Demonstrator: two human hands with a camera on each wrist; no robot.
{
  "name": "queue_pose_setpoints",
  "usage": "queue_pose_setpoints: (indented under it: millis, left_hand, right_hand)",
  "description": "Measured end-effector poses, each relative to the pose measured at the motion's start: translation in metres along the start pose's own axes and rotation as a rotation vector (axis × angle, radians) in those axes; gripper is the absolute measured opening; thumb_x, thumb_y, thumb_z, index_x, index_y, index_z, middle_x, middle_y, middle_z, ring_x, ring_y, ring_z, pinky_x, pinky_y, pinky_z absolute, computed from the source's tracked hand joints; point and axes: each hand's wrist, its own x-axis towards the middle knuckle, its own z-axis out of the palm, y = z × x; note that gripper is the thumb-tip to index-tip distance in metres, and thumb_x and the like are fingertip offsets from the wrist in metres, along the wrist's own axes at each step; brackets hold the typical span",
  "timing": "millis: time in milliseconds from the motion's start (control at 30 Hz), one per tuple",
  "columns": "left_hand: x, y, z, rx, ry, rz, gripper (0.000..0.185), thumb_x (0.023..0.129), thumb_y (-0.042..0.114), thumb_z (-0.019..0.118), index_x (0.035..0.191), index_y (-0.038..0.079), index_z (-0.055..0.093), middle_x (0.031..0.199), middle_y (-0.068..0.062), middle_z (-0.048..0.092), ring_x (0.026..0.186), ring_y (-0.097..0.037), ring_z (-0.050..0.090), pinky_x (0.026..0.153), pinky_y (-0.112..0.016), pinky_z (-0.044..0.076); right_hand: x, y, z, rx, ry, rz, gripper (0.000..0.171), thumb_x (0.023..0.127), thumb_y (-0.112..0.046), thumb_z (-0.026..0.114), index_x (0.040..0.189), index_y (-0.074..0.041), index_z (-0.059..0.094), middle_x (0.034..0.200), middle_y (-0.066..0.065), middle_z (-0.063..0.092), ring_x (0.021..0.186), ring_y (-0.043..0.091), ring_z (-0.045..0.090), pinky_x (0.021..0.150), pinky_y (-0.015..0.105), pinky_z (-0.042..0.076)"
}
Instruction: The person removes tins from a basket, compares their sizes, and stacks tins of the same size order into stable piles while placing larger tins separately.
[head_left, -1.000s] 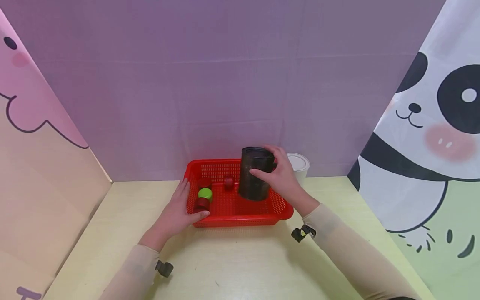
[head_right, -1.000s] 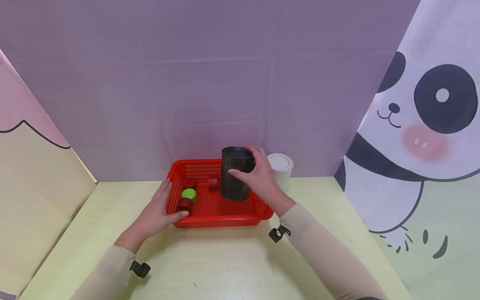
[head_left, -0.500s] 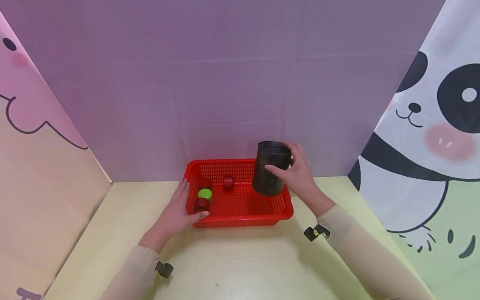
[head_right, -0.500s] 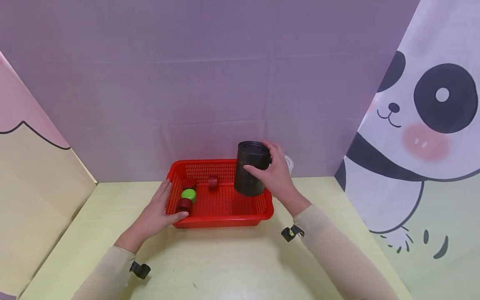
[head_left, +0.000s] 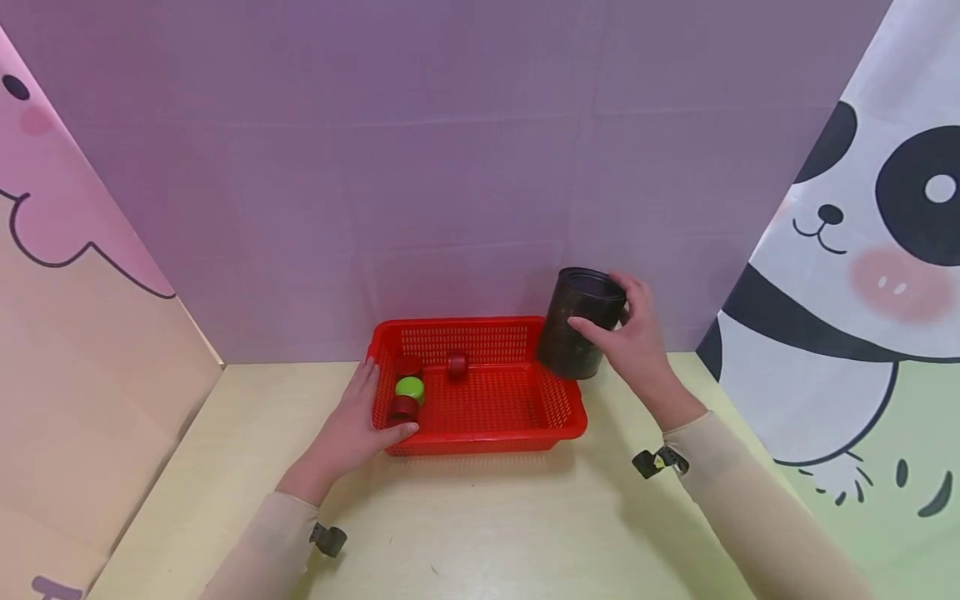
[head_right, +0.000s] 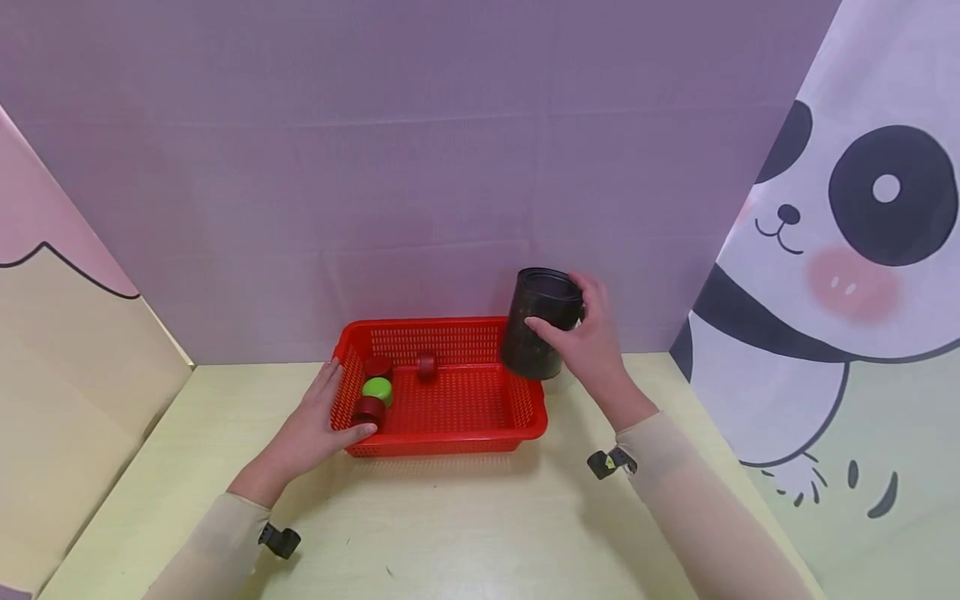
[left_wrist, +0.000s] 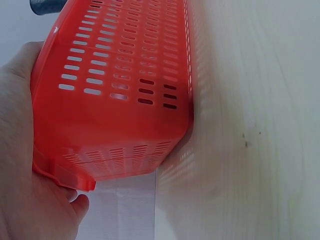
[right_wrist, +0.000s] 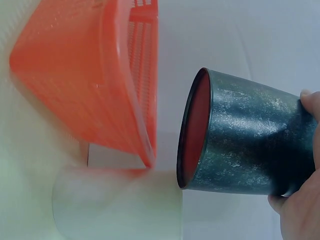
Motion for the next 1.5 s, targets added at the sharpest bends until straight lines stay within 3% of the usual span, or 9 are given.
queue_pose_setpoints:
  millis: [433, 600, 833, 1167, 1500]
  left_hand:
    - [-0.002, 0.004, -0.001, -0.016, -0.005, -0.023, 0.13, 0.087, 0.056, 0.09, 0.177, 0.002, 0.012, 0.185, -0.017, 0.007, 0.17, -0.041, 0.009, 0.115, -0.064, 0.05]
    - [-0.001, 0.006, -0.001, -0.023, -0.014, -0.038, 0.13, 0.087, 0.051, 0.092, 0.177, 0.004, 0.011, 0.185, -0.015, 0.007, 0.17, -0.04, 0.009, 0.113, -0.063, 0.052]
    - [-0.001, 0.004, -0.001, -0.01, -0.021, -0.037, 0.13, 0.088, 0.058, 0.089, 0.177, 0.003, 0.011, 0.185, -0.017, 0.007, 0.17, -0.041, 0.007, 0.115, -0.063, 0.051]
    - [-0.001, 0.004, -0.001, 0.001, -0.021, -0.044, 0.132, 0.087, 0.059, 0.089, 0.177, 0.003, 0.011, 0.185, -0.016, 0.007, 0.17, -0.04, 0.007, 0.115, -0.063, 0.051]
    - [-0.001, 0.002, 0.001, -0.008, -0.019, -0.035, 0.13, 0.087, 0.055, 0.091, 0.177, 0.004, 0.011, 0.186, -0.015, 0.005, 0.17, -0.04, 0.008, 0.114, -0.063, 0.052]
  right_hand:
    - [0.004, 0.005, -0.039, -0.108, 0.116, 0.011, 0.088, 0.092, -0.021, 0.093, 0.166, -0.017, 0.045, 0.159, 0.006, 0.045, 0.143, 0.023, 0.042, 0.118, 0.062, 0.05]
    - [0.006, 0.006, -0.05, -0.152, 0.155, 0.0, 0.089, 0.092, -0.021, 0.094, 0.166, -0.015, 0.045, 0.159, 0.007, 0.044, 0.143, 0.024, 0.043, 0.12, 0.061, 0.048]
    - [0.011, 0.01, -0.062, -0.186, 0.215, 0.003, 0.09, 0.091, -0.022, 0.094, 0.166, -0.014, 0.046, 0.16, 0.008, 0.044, 0.145, 0.024, 0.045, 0.123, 0.055, 0.047]
    - [0.013, 0.027, -0.075, -0.246, 0.259, -0.008, 0.093, 0.09, -0.023, 0.096, 0.167, -0.015, 0.046, 0.16, 0.007, 0.043, 0.146, 0.021, 0.043, 0.121, 0.029, 0.042]
    - [0.015, 0.047, -0.083, -0.284, 0.28, -0.024, 0.096, 0.088, -0.021, 0.098, 0.168, -0.012, 0.045, 0.162, 0.011, 0.041, 0.151, 0.025, 0.041, 0.127, 0.033, 0.036]
